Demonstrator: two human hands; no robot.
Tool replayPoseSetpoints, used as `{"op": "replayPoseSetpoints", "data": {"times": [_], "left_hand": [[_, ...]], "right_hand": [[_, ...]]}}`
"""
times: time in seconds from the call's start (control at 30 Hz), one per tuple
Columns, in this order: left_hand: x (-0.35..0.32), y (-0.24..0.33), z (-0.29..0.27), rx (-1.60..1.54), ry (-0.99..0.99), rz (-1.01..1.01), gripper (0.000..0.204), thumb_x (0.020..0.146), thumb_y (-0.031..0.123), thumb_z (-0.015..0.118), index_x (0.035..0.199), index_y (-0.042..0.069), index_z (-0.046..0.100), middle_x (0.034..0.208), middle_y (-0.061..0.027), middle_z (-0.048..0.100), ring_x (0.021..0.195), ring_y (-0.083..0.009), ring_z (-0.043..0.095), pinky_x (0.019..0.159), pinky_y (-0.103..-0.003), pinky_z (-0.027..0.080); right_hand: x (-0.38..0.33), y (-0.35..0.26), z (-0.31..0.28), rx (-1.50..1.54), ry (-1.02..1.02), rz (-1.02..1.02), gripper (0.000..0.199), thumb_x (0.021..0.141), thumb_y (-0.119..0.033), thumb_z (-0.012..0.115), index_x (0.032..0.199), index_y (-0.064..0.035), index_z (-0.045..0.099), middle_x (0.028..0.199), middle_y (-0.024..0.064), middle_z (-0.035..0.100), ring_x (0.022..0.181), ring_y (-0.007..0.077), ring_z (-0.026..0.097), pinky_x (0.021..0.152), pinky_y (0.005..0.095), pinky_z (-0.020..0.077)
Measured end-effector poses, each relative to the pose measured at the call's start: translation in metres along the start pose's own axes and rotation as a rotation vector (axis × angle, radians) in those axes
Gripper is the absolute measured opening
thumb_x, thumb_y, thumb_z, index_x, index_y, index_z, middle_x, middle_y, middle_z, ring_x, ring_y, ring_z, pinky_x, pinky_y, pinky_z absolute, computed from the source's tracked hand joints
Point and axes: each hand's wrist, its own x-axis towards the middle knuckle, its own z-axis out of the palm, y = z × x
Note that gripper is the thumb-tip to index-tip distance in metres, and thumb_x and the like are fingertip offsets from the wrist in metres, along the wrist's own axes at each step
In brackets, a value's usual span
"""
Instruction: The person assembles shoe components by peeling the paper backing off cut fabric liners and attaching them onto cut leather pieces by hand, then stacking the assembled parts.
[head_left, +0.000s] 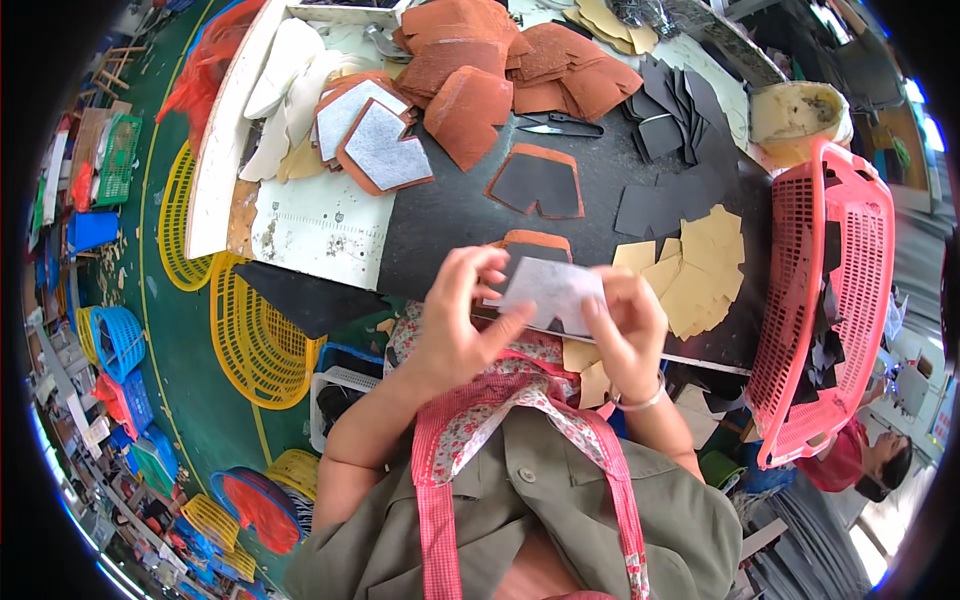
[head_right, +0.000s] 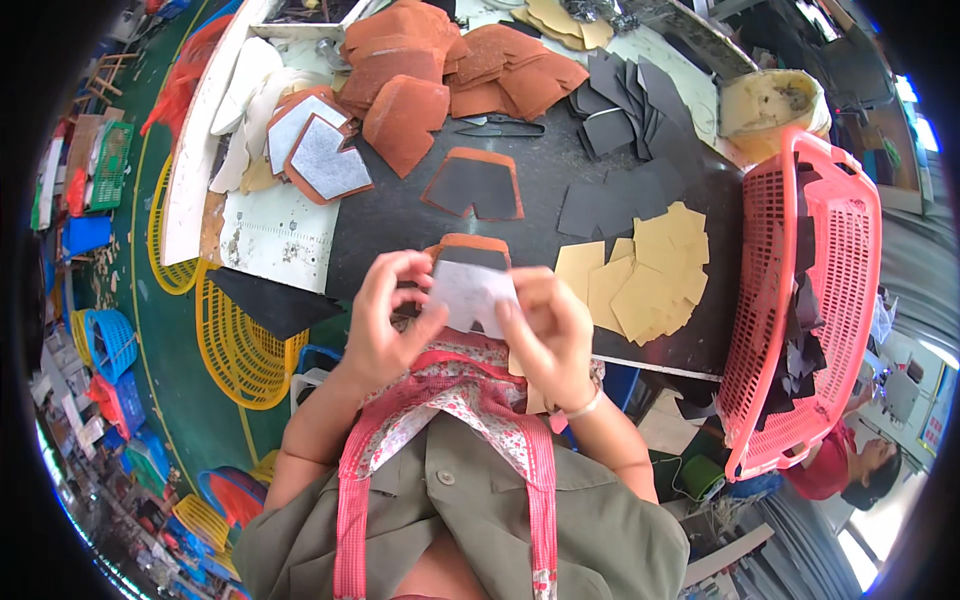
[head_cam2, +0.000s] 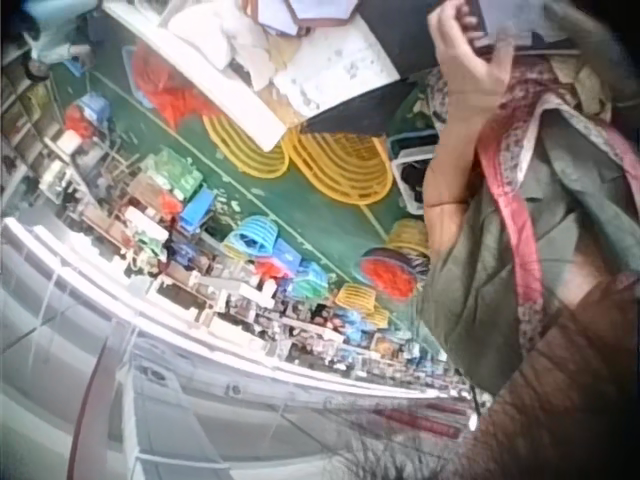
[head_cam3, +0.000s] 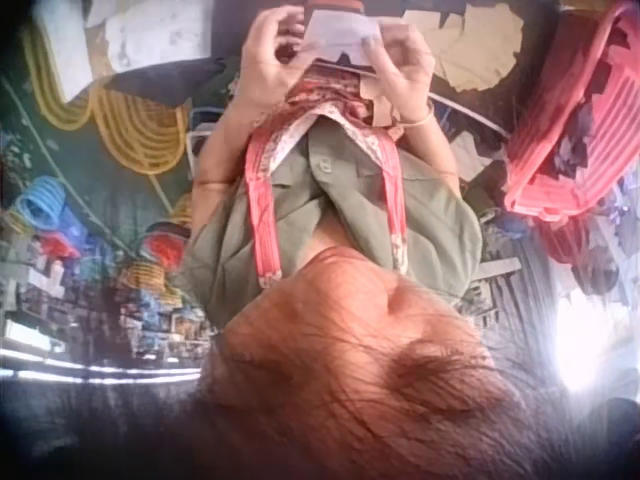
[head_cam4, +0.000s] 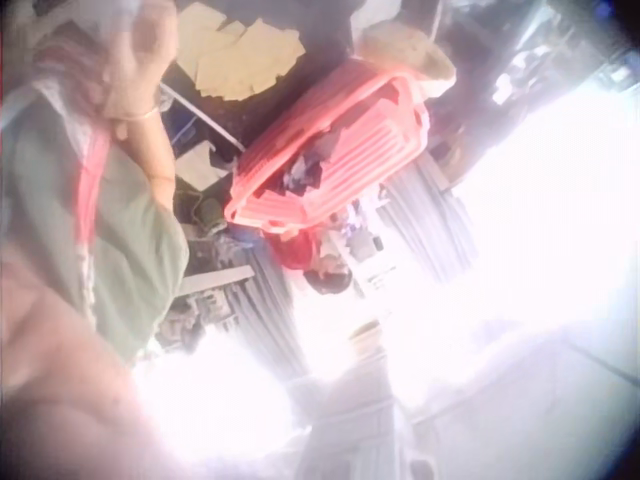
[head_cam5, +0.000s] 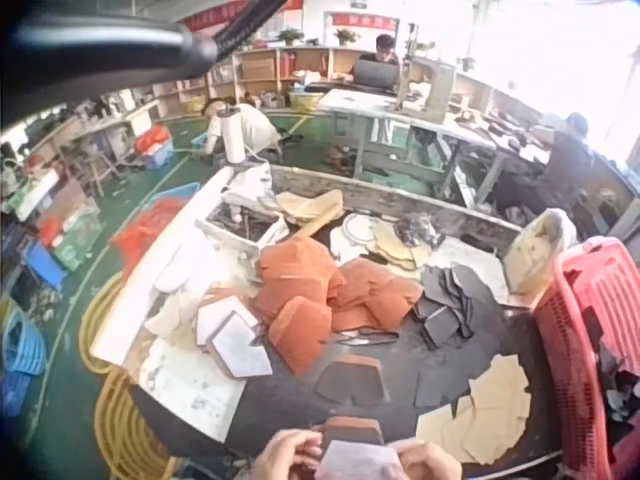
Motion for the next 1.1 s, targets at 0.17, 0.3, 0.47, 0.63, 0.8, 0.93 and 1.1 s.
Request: {"op": "replayPoseSetpoints", "data": {"times": [0.17,0.3,0.47,0.63,0.8,0.93,1.1], "left_hand": [[0.007,-0.030,0.001,0.079,0.019,-0.210,0.020,0.090,0.013,0.067,0.080,-0.004,0.061,0.065,-0.0062,0.063,0.057,-0.0077,0.058,0.052,-0.024,0.048],[0.015,-0.039,0.003,0.225,0.033,-0.169,0.022,0.088,0.013,0.069,0.077,-0.004,0.060,0.066,-0.0120,0.064,0.055,-0.0146,0.062,0.051,-0.028,0.048],[0.020,-0.039,0.004,0.345,0.006,-0.147,0.022,0.086,0.015,0.069,0.077,-0.003,0.060,0.068,-0.0143,0.064,0.055,-0.0237,0.063,0.051,-0.033,0.049],[0.021,-0.035,0.010,0.683,-0.049,0.023,0.020,0.086,0.021,0.067,0.082,0.002,0.060,0.069,-0.0134,0.063,0.059,-0.0290,0.065,0.051,-0.038,0.051],[0.031,-0.019,0.005,1.162,-0.104,0.104,0.027,0.083,0.034,0.066,0.083,0.007,0.060,0.068,-0.0107,0.060,0.060,-0.0305,0.064,0.050,-0.042,0.051],[0.054,-0.006,-0.003,1.201,-0.167,0.115,0.025,0.078,0.025,0.070,0.088,0.005,0.059,0.082,-0.0109,0.059,0.081,-0.0297,0.064,0.063,-0.041,0.051],[0.095,-0.022,-0.010,1.044,-0.193,0.521,0.038,0.073,0.005,0.070,0.109,-0.001,0.060,0.113,-0.0154,0.060,0.105,-0.0315,0.057,0.090,-0.038,0.049]], "right_hand": [[0.015,0.043,0.010,-0.393,0.095,-0.064,0.021,0.081,0.001,0.071,0.076,0.0008,0.051,0.083,0.0069,0.063,0.060,0.0088,0.058,0.052,0.0234,0.0479],[0.015,0.055,0.004,-0.601,0.130,-0.106,0.025,0.077,-0.004,0.076,0.070,-0.0006,0.053,0.077,0.0056,0.064,0.054,0.0080,0.055,0.047,0.0236,0.0454],[0.014,0.058,0.006,-0.620,0.117,-0.133,0.026,0.074,-0.002,0.077,0.071,-0.0021,0.051,0.079,0.0075,0.059,0.051,0.0151,0.056,0.046,0.0265,0.0468],[0.019,0.053,0.002,-0.943,0.085,-0.216,0.030,0.074,-0.017,0.079,0.071,-0.0043,0.053,0.078,0.0075,0.055,0.054,0.0215,0.056,0.048,0.0308,0.0466],[0.008,0.044,-0.019,-1.199,0.234,-0.074,0.040,0.074,-0.038,0.077,0.070,-0.0071,0.053,0.076,0.0075,0.051,0.060,0.0268,0.056,0.049,0.0359,0.0445],[-0.012,0.020,-0.063,-1.339,0.380,-0.056,0.027,0.076,-0.019,0.075,0.090,-0.0034,0.058,0.096,0.0127,0.059,0.083,0.0321,0.058,0.067,0.0408,0.0485],[-0.035,0.018,-0.091,-1.481,0.257,-0.007,0.029,0.075,-0.009,0.070,0.101,0.0006,0.059,0.109,0.0159,0.060,0.096,0.0351,0.057,0.079,0.0405,0.0498]]}}
